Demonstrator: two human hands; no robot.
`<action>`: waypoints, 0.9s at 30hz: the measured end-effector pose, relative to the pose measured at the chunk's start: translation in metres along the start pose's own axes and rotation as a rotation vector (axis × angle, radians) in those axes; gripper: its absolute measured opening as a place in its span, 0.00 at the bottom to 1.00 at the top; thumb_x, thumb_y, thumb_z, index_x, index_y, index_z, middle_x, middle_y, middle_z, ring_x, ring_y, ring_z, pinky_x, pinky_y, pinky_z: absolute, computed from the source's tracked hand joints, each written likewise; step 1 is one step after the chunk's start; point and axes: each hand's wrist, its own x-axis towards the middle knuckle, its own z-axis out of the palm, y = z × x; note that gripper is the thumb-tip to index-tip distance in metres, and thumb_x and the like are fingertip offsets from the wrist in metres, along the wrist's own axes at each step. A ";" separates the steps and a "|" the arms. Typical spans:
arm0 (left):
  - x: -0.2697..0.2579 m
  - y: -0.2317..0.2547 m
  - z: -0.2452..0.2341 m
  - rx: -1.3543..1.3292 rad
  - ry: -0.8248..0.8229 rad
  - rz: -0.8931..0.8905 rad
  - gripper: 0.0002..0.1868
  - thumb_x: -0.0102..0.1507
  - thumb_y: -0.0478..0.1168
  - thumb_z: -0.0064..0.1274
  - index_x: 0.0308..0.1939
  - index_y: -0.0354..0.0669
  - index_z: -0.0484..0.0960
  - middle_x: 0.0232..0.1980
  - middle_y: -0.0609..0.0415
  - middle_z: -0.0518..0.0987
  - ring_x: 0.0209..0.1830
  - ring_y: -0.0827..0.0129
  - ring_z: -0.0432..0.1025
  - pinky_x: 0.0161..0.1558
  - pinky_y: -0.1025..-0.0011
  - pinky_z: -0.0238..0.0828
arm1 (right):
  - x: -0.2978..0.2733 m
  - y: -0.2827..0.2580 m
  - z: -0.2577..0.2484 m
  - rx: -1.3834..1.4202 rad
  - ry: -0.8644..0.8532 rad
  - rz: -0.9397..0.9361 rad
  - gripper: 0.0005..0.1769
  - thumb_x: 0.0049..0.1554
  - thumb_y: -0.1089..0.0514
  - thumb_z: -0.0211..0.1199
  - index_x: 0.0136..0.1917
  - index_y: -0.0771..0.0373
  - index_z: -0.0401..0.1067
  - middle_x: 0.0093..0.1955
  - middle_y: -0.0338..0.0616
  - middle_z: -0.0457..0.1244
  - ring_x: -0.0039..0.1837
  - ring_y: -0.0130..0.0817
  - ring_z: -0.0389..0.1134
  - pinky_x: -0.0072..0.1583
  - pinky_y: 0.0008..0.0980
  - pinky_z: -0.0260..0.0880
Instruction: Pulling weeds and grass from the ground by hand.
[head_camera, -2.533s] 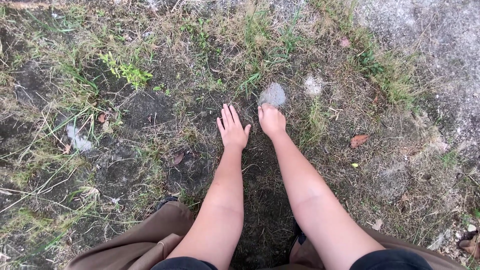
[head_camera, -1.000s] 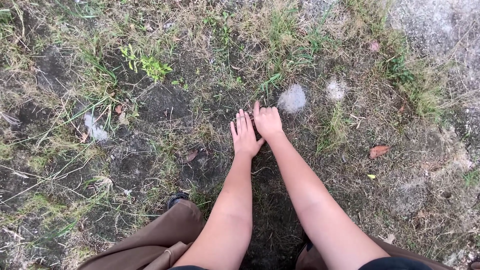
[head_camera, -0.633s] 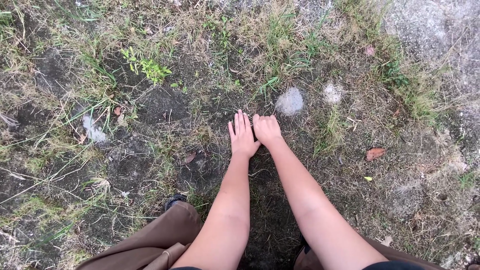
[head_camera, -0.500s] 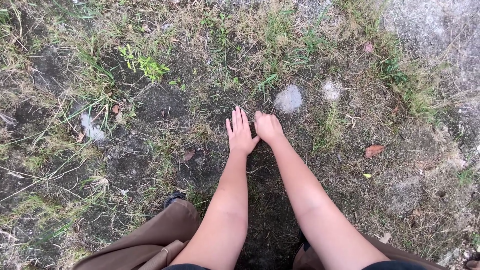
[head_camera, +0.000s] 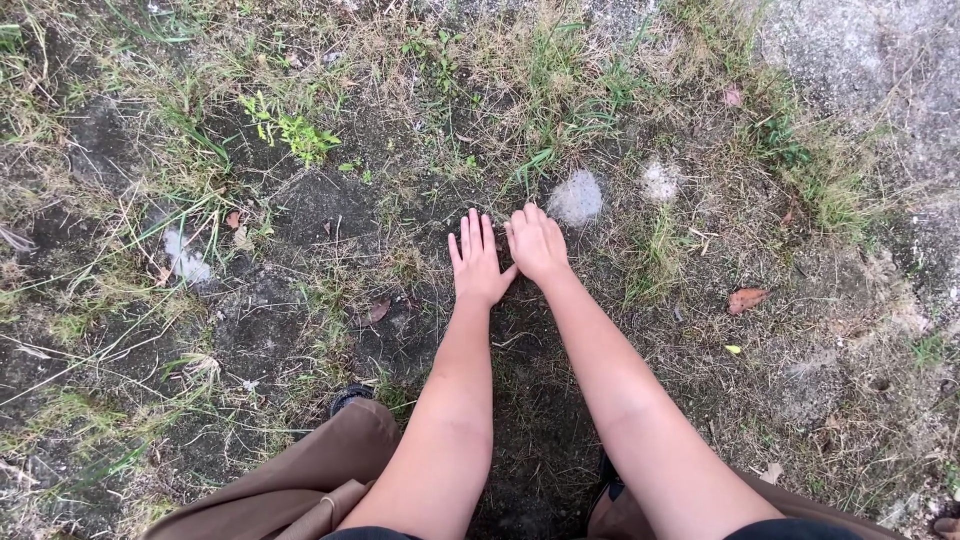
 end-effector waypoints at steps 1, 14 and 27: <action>0.001 -0.002 0.001 0.000 -0.001 0.001 0.62 0.57 0.65 0.59 0.81 0.41 0.39 0.85 0.46 0.33 0.85 0.59 0.27 0.79 0.51 0.20 | -0.001 0.000 0.001 -0.001 0.000 0.001 0.14 0.64 0.51 0.53 0.47 0.63 0.69 0.50 0.54 0.64 0.55 0.51 0.68 0.58 0.47 0.67; 0.013 0.007 -0.008 0.057 -0.030 0.067 0.64 0.57 0.71 0.55 0.81 0.40 0.40 0.85 0.45 0.35 0.85 0.58 0.29 0.79 0.49 0.21 | 0.044 0.022 0.011 -0.150 -0.150 -0.174 0.14 0.64 0.51 0.55 0.55 0.64 0.66 0.72 0.54 0.59 0.52 0.46 0.73 0.52 0.44 0.73; 0.078 0.033 -0.026 0.193 0.003 0.230 0.59 0.59 0.71 0.52 0.81 0.42 0.42 0.85 0.47 0.37 0.85 0.58 0.33 0.79 0.49 0.26 | 0.089 0.060 0.002 -0.362 -0.100 -0.042 0.09 0.58 0.57 0.53 0.51 0.63 0.65 0.80 0.61 0.50 0.54 0.48 0.73 0.50 0.45 0.75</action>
